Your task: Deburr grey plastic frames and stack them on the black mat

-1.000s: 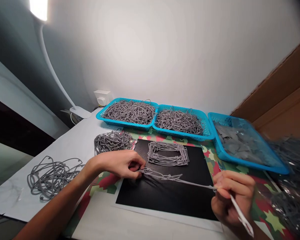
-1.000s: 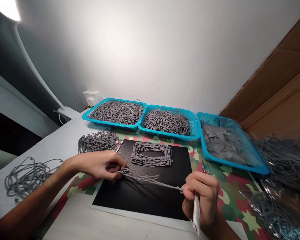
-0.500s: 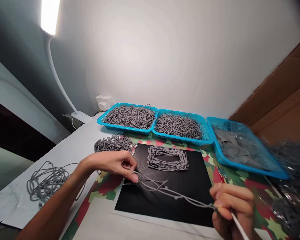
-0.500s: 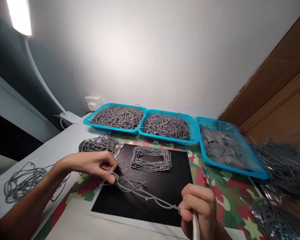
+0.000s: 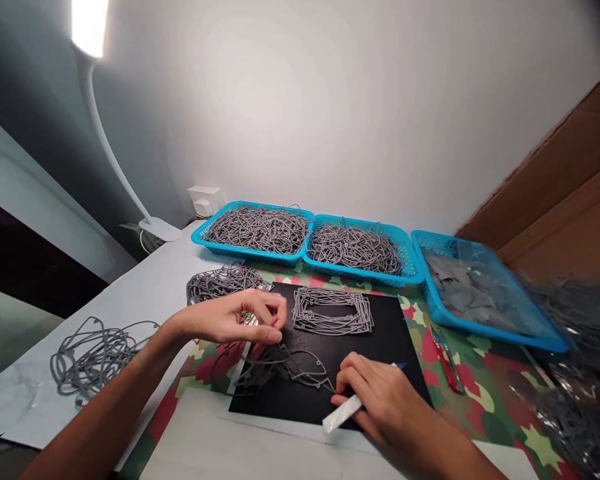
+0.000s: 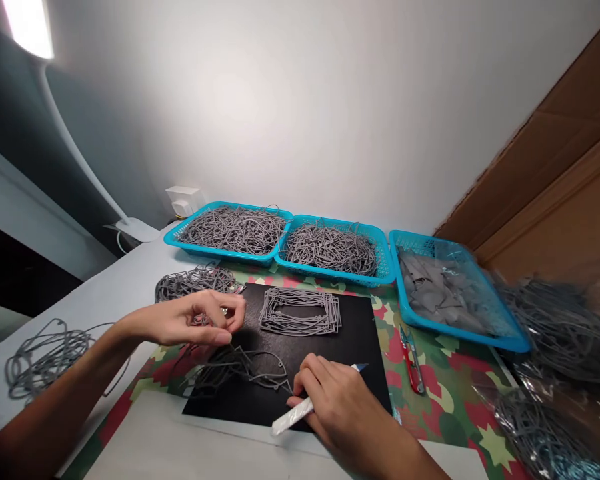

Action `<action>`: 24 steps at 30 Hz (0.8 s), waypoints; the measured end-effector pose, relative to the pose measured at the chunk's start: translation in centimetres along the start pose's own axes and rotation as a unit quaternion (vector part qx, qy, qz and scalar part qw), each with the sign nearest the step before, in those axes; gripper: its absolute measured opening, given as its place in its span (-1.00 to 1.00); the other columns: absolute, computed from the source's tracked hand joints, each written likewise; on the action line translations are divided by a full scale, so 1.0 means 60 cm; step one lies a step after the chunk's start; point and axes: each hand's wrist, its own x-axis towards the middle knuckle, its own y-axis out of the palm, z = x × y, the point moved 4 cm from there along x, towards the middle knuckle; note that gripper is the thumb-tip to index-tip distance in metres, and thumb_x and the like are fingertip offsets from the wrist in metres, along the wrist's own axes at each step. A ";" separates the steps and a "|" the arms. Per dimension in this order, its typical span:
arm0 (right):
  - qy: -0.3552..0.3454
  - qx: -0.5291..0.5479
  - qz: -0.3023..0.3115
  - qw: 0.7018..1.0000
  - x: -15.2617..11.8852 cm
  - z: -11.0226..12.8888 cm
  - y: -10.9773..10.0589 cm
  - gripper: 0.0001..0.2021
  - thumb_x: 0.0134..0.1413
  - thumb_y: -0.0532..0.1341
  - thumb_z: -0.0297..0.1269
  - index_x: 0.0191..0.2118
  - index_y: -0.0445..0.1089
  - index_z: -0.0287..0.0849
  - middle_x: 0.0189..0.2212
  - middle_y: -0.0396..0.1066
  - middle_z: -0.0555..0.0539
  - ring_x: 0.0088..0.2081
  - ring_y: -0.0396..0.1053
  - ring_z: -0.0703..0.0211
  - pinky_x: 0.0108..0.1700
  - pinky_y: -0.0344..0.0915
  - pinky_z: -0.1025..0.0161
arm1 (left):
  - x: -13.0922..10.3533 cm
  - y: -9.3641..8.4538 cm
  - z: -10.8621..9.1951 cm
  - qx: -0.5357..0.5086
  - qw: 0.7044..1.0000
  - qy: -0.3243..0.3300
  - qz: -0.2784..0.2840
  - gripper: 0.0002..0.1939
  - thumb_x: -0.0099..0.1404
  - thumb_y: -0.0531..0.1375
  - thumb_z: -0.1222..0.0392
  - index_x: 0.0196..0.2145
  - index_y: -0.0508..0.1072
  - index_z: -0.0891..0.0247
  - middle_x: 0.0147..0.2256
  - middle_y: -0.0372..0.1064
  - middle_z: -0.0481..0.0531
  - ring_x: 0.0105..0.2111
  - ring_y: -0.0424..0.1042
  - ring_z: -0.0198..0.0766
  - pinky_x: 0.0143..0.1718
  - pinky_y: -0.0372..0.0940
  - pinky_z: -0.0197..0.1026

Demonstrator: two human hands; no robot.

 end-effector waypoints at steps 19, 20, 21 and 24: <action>-0.057 0.057 -0.072 0.994 -0.012 0.017 -0.058 -0.76 0.14 0.09 -0.58 -0.31 0.15 -0.03 -0.48 0.31 0.08 -0.48 0.24 0.20 -0.42 0.05 0.18 | -0.036 -0.073 -0.002 -0.127 0.931 0.069 -0.335 -0.43 0.48 0.29 -0.14 -0.57 0.29 0.21 -0.57 0.09 -0.12 -0.58 0.07 -0.37 -0.56 0.09 -0.30; -0.058 0.066 -0.084 0.993 -0.012 0.018 -0.060 -0.75 0.09 0.10 -0.59 -0.32 0.13 -0.02 -0.49 0.28 0.09 -0.49 0.21 0.21 -0.43 0.03 0.17 | -0.026 -0.058 0.005 -0.068 0.961 0.023 -0.268 -0.47 0.45 0.35 -0.13 -0.55 0.36 0.23 -0.55 0.17 -0.09 -0.55 0.14 -0.35 -0.54 0.08 -0.28; -0.059 0.074 -0.094 0.991 -0.011 0.018 -0.061 -0.74 0.06 0.10 -0.59 -0.33 0.11 -0.02 -0.50 0.26 0.10 -0.51 0.19 0.21 -0.44 0.00 0.16 | -0.017 -0.040 0.013 -0.020 0.979 -0.021 -0.199 -0.52 0.43 0.39 -0.11 -0.50 0.43 0.24 -0.53 0.23 -0.08 -0.53 0.19 -0.34 -0.51 0.08 -0.27; -0.056 0.083 -0.110 0.989 -0.011 0.017 -0.063 -0.72 0.07 0.09 -0.59 -0.34 0.06 0.00 -0.52 0.19 0.13 -0.53 0.13 0.22 -0.45 -0.07 0.14 | 0.001 0.004 0.034 0.085 0.990 -0.105 -0.049 -0.62 0.42 0.41 -0.17 -0.26 0.57 0.23 -0.49 0.26 -0.13 -0.50 0.24 -0.31 -0.47 0.06 -0.25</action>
